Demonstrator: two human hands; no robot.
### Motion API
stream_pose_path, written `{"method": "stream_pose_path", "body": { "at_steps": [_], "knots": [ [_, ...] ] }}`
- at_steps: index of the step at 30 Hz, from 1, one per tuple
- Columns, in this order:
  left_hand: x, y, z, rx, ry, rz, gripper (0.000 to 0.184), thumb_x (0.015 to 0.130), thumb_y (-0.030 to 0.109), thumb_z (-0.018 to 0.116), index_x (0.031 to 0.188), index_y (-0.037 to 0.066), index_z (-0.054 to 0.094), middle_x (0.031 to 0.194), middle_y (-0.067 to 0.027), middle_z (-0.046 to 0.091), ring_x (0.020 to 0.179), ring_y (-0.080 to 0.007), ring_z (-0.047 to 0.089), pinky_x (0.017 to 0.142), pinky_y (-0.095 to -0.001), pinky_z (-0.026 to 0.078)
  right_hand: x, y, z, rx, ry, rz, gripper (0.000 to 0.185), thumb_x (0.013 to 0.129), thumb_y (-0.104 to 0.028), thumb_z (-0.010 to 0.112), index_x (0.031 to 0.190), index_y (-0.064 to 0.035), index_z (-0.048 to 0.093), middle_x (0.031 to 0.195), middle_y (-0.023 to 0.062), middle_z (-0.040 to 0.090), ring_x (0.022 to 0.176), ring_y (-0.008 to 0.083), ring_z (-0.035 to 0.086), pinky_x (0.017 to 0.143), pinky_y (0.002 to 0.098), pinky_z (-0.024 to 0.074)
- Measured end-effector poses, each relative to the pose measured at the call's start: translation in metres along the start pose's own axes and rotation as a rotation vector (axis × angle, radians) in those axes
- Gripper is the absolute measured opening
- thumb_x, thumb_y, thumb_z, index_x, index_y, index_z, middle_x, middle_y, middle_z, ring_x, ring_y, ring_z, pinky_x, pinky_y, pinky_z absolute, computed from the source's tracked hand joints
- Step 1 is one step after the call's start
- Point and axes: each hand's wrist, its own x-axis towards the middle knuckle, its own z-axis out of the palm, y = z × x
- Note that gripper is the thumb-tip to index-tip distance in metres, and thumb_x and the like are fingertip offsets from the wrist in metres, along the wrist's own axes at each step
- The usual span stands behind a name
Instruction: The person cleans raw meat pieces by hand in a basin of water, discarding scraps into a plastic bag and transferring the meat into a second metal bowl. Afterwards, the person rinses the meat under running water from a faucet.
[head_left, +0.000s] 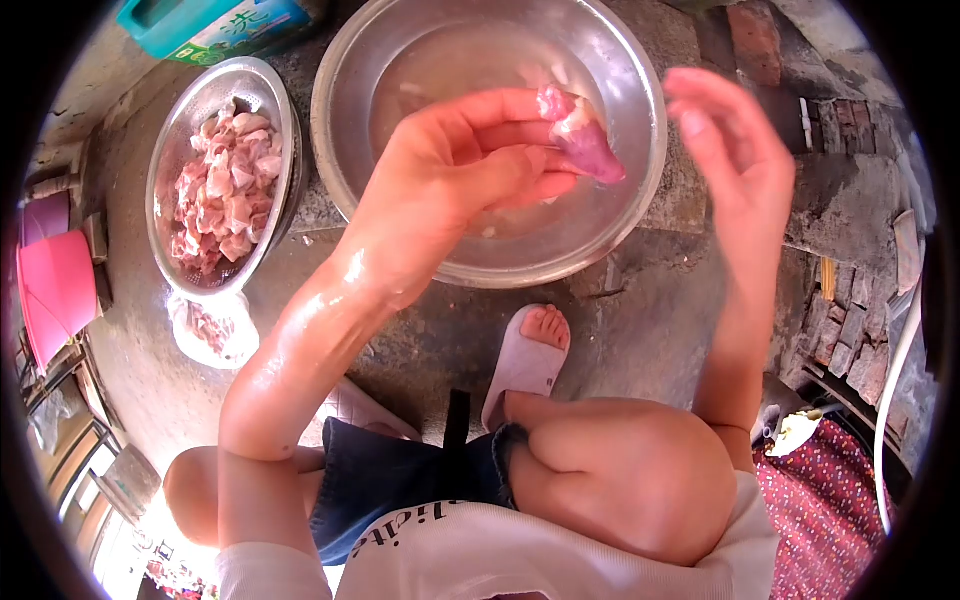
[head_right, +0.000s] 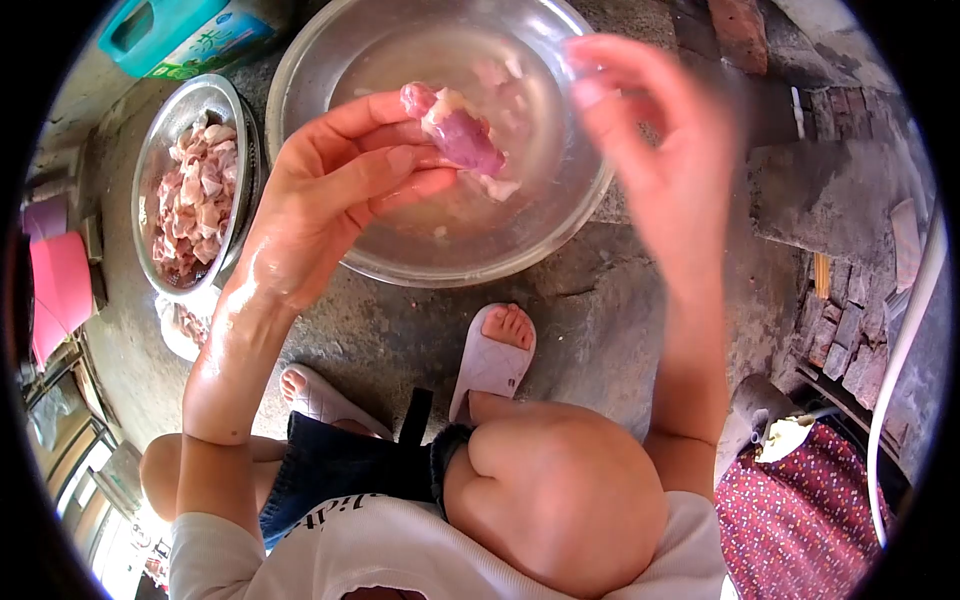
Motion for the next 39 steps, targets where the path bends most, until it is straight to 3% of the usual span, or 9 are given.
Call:
{"method": "stream_pose_path", "body": {
  "at_steps": [10,16,18,21,26,28,32,34,39],
  "knots": [
    [0.014,0.017,-0.032,-0.158,-0.127,-0.039,0.034,0.087,0.034,0.038,0.096,0.004,0.05,0.089,-0.0082,0.055,0.084,-0.0166,0.055,0.071,-0.0288,0.049,-0.004,0.004,0.024,0.04,-0.045,-0.084,0.023,0.075,-0.013,0.063,0.096,-0.0045,0.057,0.092,0.0019,0.057,0.075,0.0072,0.05,0.063,0.02,0.0403],
    [-0.052,0.131,-0.117,1.001,-0.088,-0.22,0.034,0.089,0.037,0.039,0.066,0.011,0.041,0.053,0.0048,0.036,0.045,-0.0039,0.036,0.044,-0.0192,0.033,0.018,0.082,0.035,-0.191,-0.164,-0.016,0.016,0.081,-0.016,0.056,0.09,-0.004,0.059,0.085,0.0028,0.059,0.071,0.0086,0.052,0.063,0.0211,0.0407],
    [-0.107,0.149,-0.137,0.964,0.341,-0.533,0.033,0.09,0.036,0.039,0.069,0.011,0.042,0.051,0.0042,0.034,0.044,-0.0038,0.036,0.041,-0.0201,0.027,0.028,0.11,0.043,-0.258,-0.271,0.028,0.019,0.084,-0.021,0.054,0.089,-0.0038,0.058,0.089,0.004,0.058,0.075,0.0091,0.053,0.067,0.0223,0.0413],
    [-0.141,0.158,-0.209,0.907,0.446,-0.424,0.033,0.089,0.035,0.037,0.081,0.006,0.052,0.066,-0.0047,0.051,0.058,-0.0129,0.05,0.059,-0.0253,0.04,0.051,0.103,0.061,-0.626,-0.458,0.326,0.019,0.084,-0.022,0.052,0.089,-0.0047,0.057,0.09,0.0076,0.058,0.075,0.0145,0.056,0.068,0.0239,0.0426],
    [-0.06,0.101,-0.163,2.397,0.076,0.539,0.032,0.081,0.015,0.051,0.112,0.009,0.05,0.12,-0.011,0.047,0.111,-0.0284,0.044,0.092,-0.0374,0.035,0.082,0.186,0.07,-1.031,-0.4,-0.321,0.031,0.085,-0.03,0.047,0.109,-0.0114,0.046,0.103,0.0146,0.053,0.093,0.0282,0.055,0.075,0.0399,0.0425],
    [-0.017,0.049,-0.113,1.648,0.029,0.352,0.028,0.077,0.006,0.051,0.105,0.006,0.053,0.112,-0.0118,0.051,0.106,-0.0292,0.047,0.09,-0.0389,0.036,0.088,0.237,0.078,-1.423,-0.579,-0.668,0.039,0.084,-0.036,0.047,0.115,-0.0126,0.043,0.108,0.0174,0.051,0.1,0.033,0.052,0.082,0.0442,0.0403],
    [0.089,-0.056,-0.131,1.896,0.012,0.231,0.041,0.075,0.022,0.056,0.113,0.009,0.045,0.118,-0.0161,0.042,0.109,-0.0363,0.041,0.09,-0.0439,0.037,0.035,0.18,0.129,-0.922,-0.696,0.02,0.065,0.073,-0.046,0.056,0.126,-0.0145,0.034,0.12,0.0198,0.04,0.117,0.0364,0.035,0.097,0.0477,0.0304],
    [0.11,-0.066,-0.134,1.986,0.087,0.021,0.046,0.072,0.021,0.058,0.115,0.01,0.043,0.119,-0.0181,0.038,0.108,-0.0389,0.04,0.089,-0.0458,0.038,-0.004,0.148,0.126,-0.992,-0.589,-0.399,0.062,0.07,-0.037,0.063,0.123,-0.0162,0.039,0.12,0.0184,0.038,0.116,0.0387,0.035,0.093,0.0502,0.0349],
    [0.089,-0.11,-0.148,1.948,0.022,0.135,0.048,0.066,0.018,0.063,0.11,0.011,0.047,0.112,-0.0187,0.042,0.101,-0.0395,0.044,0.084,-0.0474,0.04,-0.006,0.148,0.108,-1.0,-0.889,-0.205,0.061,0.062,-0.022,0.069,0.119,-0.0167,0.046,0.121,0.016,0.037,0.108,0.0395,0.042,0.083,0.0434,0.0442]
  ]
}}
